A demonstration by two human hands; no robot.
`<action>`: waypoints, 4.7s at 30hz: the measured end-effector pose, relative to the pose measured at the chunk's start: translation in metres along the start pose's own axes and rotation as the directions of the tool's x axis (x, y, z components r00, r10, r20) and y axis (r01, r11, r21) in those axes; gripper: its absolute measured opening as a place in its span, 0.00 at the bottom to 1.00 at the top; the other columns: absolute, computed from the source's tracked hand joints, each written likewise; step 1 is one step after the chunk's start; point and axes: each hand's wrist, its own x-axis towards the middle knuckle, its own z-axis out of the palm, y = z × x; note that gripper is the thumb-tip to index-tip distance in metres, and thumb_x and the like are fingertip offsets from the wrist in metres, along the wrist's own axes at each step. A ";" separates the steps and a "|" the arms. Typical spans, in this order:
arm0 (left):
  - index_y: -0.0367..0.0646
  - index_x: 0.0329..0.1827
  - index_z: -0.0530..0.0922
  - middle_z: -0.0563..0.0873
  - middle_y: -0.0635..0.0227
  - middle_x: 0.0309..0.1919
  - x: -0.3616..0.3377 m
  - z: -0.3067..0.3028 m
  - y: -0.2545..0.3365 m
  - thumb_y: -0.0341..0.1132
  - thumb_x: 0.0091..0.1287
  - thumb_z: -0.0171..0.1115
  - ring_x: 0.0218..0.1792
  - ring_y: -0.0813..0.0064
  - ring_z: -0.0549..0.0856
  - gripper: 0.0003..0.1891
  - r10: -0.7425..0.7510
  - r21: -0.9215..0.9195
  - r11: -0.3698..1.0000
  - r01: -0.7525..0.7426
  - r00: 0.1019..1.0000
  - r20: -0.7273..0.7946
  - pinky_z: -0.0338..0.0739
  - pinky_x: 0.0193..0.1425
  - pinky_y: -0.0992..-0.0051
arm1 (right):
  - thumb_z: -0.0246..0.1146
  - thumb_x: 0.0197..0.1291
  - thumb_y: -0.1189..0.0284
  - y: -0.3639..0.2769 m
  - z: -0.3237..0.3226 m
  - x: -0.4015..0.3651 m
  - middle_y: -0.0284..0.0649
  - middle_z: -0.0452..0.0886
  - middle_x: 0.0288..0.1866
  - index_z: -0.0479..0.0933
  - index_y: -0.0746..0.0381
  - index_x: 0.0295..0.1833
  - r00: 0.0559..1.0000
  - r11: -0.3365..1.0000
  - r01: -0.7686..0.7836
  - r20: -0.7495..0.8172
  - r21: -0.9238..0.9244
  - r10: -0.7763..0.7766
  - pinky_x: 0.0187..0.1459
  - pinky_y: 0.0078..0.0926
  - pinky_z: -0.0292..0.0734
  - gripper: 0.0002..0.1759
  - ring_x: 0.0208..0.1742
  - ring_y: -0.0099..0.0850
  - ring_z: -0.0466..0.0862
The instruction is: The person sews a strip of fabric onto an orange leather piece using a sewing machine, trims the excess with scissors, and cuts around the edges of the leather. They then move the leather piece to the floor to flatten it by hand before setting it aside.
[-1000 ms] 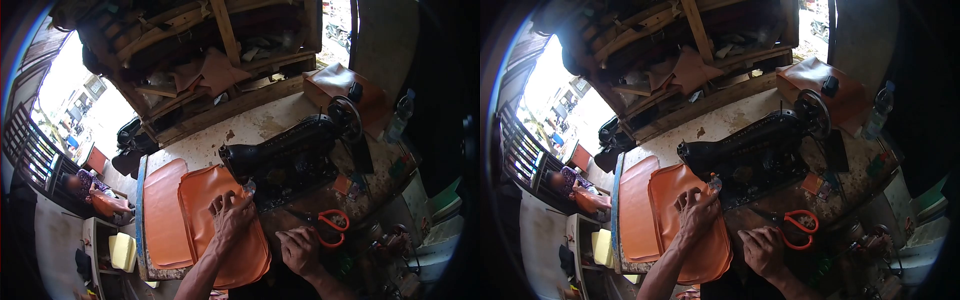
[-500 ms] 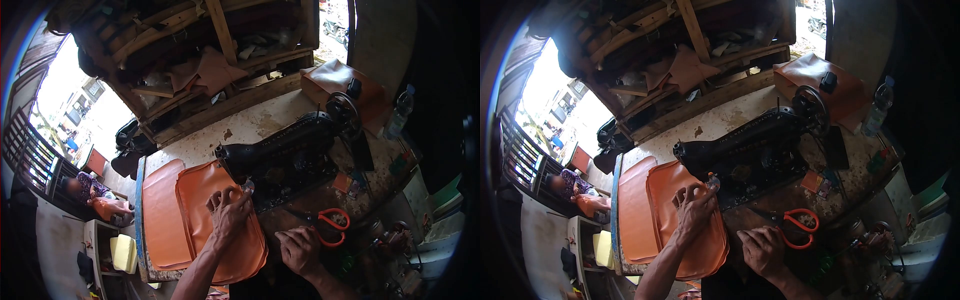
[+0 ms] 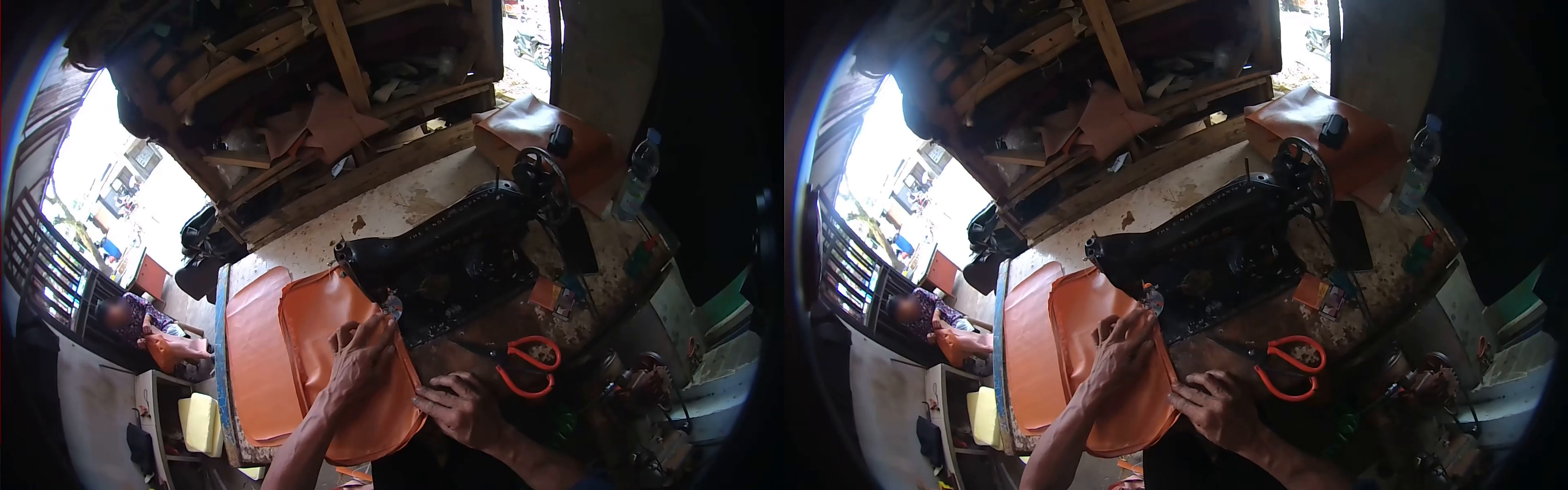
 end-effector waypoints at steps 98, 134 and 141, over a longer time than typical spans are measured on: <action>0.68 0.66 0.89 0.77 0.54 0.78 0.052 -0.017 -0.103 0.43 0.64 0.68 0.82 0.40 0.67 0.24 0.366 -0.013 0.930 -0.367 0.924 0.111 0.54 0.82 0.32 | 0.63 0.69 0.76 0.034 -0.007 0.132 0.52 0.91 0.46 0.87 0.64 0.55 0.923 0.926 -0.378 0.083 -0.003 0.377 0.45 0.44 0.88 0.13 0.47 0.50 0.92; 0.49 0.85 0.66 0.67 0.58 0.85 0.010 0.011 -0.055 0.46 0.77 0.57 0.85 0.48 0.62 0.34 0.030 0.017 0.999 -0.029 0.999 -0.017 0.48 0.88 0.39 | 0.44 0.85 0.57 0.264 -0.243 0.201 0.62 0.86 0.57 0.83 0.62 0.62 0.801 0.488 -0.378 -0.013 -0.787 0.599 0.65 0.57 0.76 0.26 0.64 0.62 0.83; 0.48 0.85 0.66 0.66 0.57 0.85 0.006 0.008 -0.053 0.47 0.78 0.55 0.86 0.49 0.62 0.34 0.018 0.015 1.000 -0.018 1.000 -0.012 0.48 0.88 0.39 | 0.49 0.83 0.53 0.111 -0.226 0.149 0.63 0.86 0.57 0.83 0.65 0.63 0.689 0.484 -0.724 -0.497 -0.492 0.527 0.63 0.57 0.78 0.28 0.57 0.58 0.87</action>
